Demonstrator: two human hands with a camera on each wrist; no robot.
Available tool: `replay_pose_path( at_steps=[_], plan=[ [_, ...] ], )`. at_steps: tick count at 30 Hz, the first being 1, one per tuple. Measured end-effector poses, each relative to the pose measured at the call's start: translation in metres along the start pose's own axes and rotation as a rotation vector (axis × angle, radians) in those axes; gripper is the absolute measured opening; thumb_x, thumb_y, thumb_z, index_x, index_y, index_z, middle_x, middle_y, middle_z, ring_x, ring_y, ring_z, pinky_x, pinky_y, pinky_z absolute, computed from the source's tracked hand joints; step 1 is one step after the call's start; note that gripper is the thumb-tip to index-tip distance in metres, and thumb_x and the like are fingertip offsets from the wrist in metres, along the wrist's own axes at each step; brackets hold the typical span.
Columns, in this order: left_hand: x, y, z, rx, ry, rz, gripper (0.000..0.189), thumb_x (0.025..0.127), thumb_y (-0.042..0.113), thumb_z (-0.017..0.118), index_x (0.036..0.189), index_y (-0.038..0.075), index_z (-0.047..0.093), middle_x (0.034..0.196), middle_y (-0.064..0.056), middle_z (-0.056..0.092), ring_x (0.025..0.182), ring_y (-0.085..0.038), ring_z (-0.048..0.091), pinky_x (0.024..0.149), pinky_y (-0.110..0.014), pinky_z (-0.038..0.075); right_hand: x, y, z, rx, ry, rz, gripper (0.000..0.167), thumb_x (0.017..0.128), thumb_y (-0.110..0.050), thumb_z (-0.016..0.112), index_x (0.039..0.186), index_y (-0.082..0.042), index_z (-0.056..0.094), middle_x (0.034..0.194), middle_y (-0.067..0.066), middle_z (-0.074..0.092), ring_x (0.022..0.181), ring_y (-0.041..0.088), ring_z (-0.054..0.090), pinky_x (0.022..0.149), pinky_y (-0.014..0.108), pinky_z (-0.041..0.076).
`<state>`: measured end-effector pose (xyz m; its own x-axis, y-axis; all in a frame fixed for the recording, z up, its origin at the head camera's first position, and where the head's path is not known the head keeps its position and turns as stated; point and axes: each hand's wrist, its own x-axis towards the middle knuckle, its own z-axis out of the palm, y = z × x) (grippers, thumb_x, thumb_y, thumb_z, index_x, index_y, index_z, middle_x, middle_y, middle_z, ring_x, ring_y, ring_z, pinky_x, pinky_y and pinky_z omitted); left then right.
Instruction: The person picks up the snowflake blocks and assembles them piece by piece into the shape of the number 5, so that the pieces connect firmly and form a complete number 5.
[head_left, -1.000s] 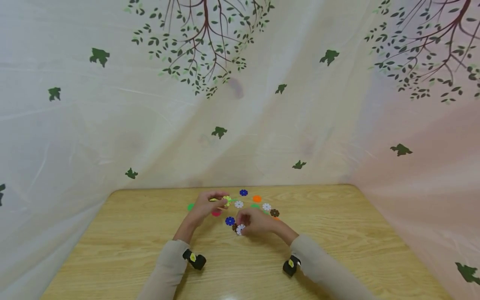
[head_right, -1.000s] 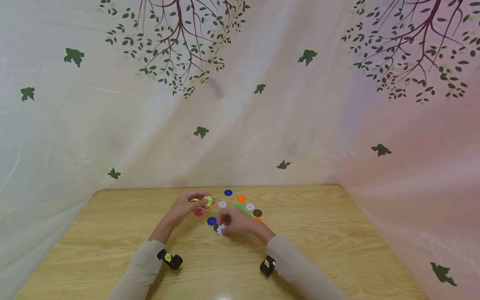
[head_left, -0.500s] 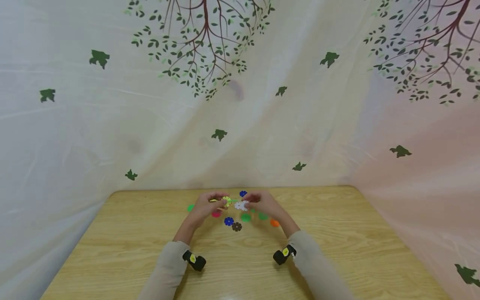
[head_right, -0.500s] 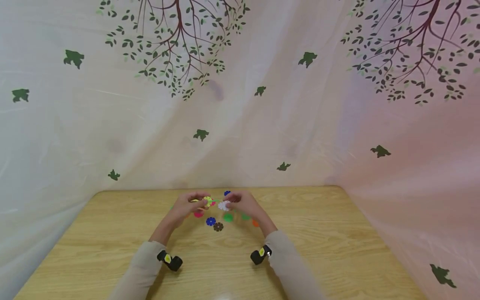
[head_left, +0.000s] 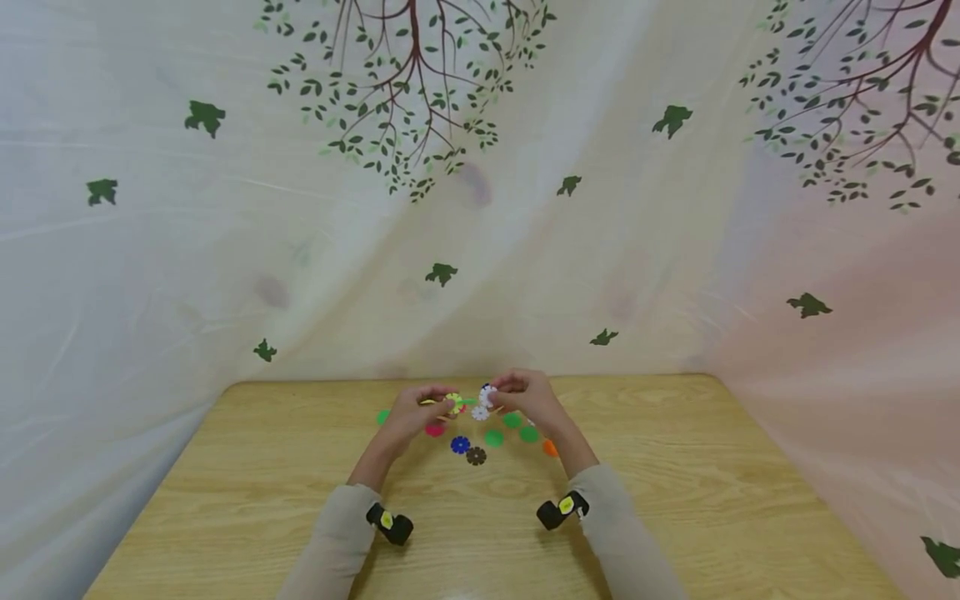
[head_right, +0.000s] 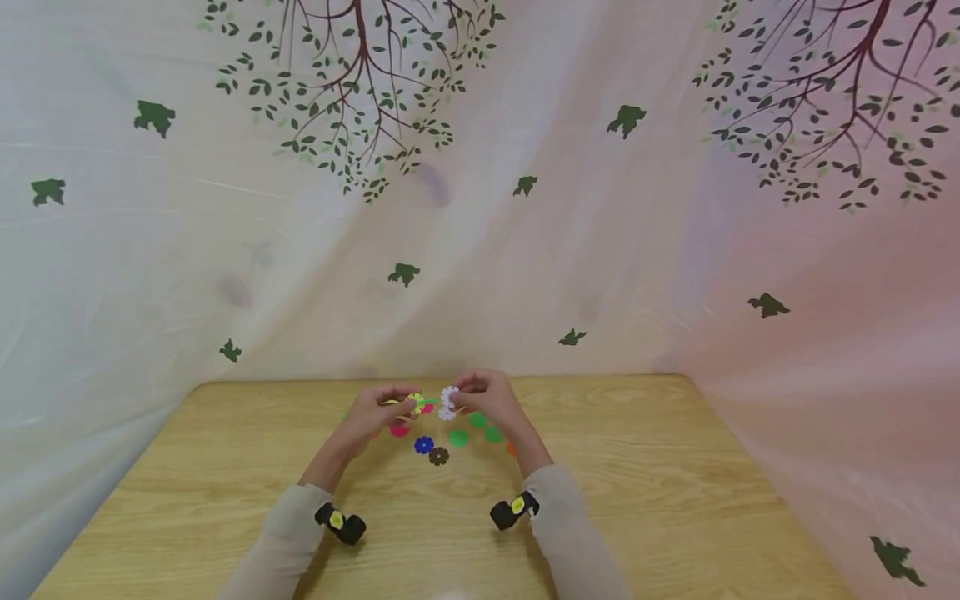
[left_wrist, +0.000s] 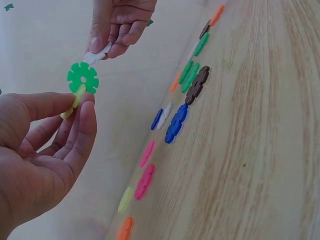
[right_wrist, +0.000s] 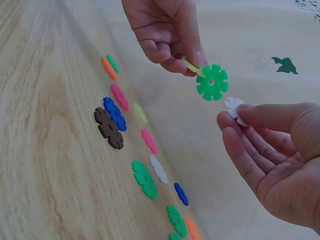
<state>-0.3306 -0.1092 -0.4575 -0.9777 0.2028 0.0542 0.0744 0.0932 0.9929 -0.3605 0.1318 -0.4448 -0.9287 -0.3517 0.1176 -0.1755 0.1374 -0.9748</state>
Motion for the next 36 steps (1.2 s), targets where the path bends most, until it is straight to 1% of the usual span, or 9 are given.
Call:
replay_pose_path(
  at_steps=[5,11,15,18,20,22,25,30,36],
  plan=[
    [-0.001,0.000,0.000,-0.003,0.005,0.000,0.034,0.097,0.005,0.065,0.127,-0.011,0.063,0.100,-0.011,0.067,0.086,-0.015,0.072,0.089,-0.050,0.061,0.000,0.003,0.005,0.039,0.015,0.018,0.019,0.092,-0.002,0.073,0.105,0.009,0.065,0.086,0.005,0.075,0.077,0.015,0.073,0.088,0.063,0.056],
    [-0.002,0.000,0.001,-0.004,0.016,0.007,0.032,0.097,0.004,0.065,0.126,-0.011,0.064,0.099,-0.010,0.067,0.084,-0.014,0.072,0.087,-0.050,0.061,0.000,0.005,0.009,0.060,0.032,0.047,0.012,0.093,-0.002,0.072,0.101,0.004,0.065,0.084,0.003,0.075,0.076,0.015,0.074,0.089,0.062,0.057],
    [-0.002,0.001,0.002,-0.008,0.025,0.006,0.030,0.097,0.004,0.066,0.125,-0.008,0.066,0.098,-0.009,0.067,0.084,-0.015,0.072,0.088,-0.053,0.060,-0.001,0.004,0.012,0.074,0.032,0.040,0.015,0.092,-0.002,0.073,0.102,0.006,0.064,0.085,0.004,0.076,0.077,0.015,0.074,0.087,0.058,0.059],
    [-0.002,0.001,0.003,-0.008,0.024,0.010,0.031,0.097,0.006,0.068,0.125,-0.006,0.066,0.100,-0.009,0.067,0.086,-0.017,0.073,0.089,-0.053,0.060,-0.002,0.003,0.014,0.095,0.043,0.031,0.019,0.091,-0.002,0.074,0.106,0.008,0.066,0.087,0.004,0.076,0.077,0.014,0.074,0.085,0.051,0.061],
    [-0.003,0.001,0.003,-0.010,0.022,0.014,0.032,0.096,0.008,0.069,0.126,-0.005,0.066,0.103,-0.011,0.068,0.090,-0.023,0.073,0.089,-0.053,0.060,-0.002,0.004,0.015,0.102,0.055,0.026,0.022,0.091,-0.002,0.075,0.109,0.009,0.068,0.086,0.003,0.077,0.077,0.014,0.074,0.081,0.043,0.063],
    [-0.003,0.001,0.004,-0.013,0.021,0.012,0.034,0.096,0.009,0.071,0.126,-0.004,0.066,0.108,-0.014,0.069,0.095,-0.030,0.074,0.090,-0.053,0.060,-0.002,0.004,0.015,0.093,0.061,0.020,0.024,0.091,-0.004,0.075,0.111,0.008,0.070,0.088,0.004,0.078,0.078,0.014,0.075,0.078,0.038,0.064],
    [-0.003,0.000,0.004,-0.012,0.024,0.010,0.036,0.095,0.010,0.072,0.128,-0.004,0.065,0.115,-0.017,0.071,0.099,-0.033,0.073,0.091,-0.051,0.060,-0.003,0.004,0.015,0.068,0.061,0.006,0.026,0.091,-0.007,0.076,0.112,0.008,0.071,0.090,0.006,0.078,0.078,0.014,0.075,0.077,0.037,0.064],
    [0.001,-0.003,0.002,-0.016,0.013,0.012,0.040,0.093,0.011,0.074,0.127,-0.006,0.063,0.117,-0.019,0.073,0.097,-0.028,0.073,0.093,-0.051,0.059,-0.003,0.003,0.014,0.035,0.055,-0.017,0.025,0.092,-0.009,0.076,0.110,0.008,0.071,0.093,0.009,0.079,0.079,0.014,0.075,0.080,0.042,0.063],
    [0.000,-0.002,0.003,-0.031,0.004,0.025,0.040,0.090,0.009,0.077,0.123,-0.009,0.064,0.107,-0.013,0.077,0.091,-0.020,0.071,0.095,-0.055,0.056,-0.003,0.002,0.015,0.039,0.068,-0.034,0.022,0.092,-0.007,0.075,0.108,0.008,0.071,0.089,0.005,0.078,0.077,0.012,0.074,0.080,0.042,0.063]
  ],
)
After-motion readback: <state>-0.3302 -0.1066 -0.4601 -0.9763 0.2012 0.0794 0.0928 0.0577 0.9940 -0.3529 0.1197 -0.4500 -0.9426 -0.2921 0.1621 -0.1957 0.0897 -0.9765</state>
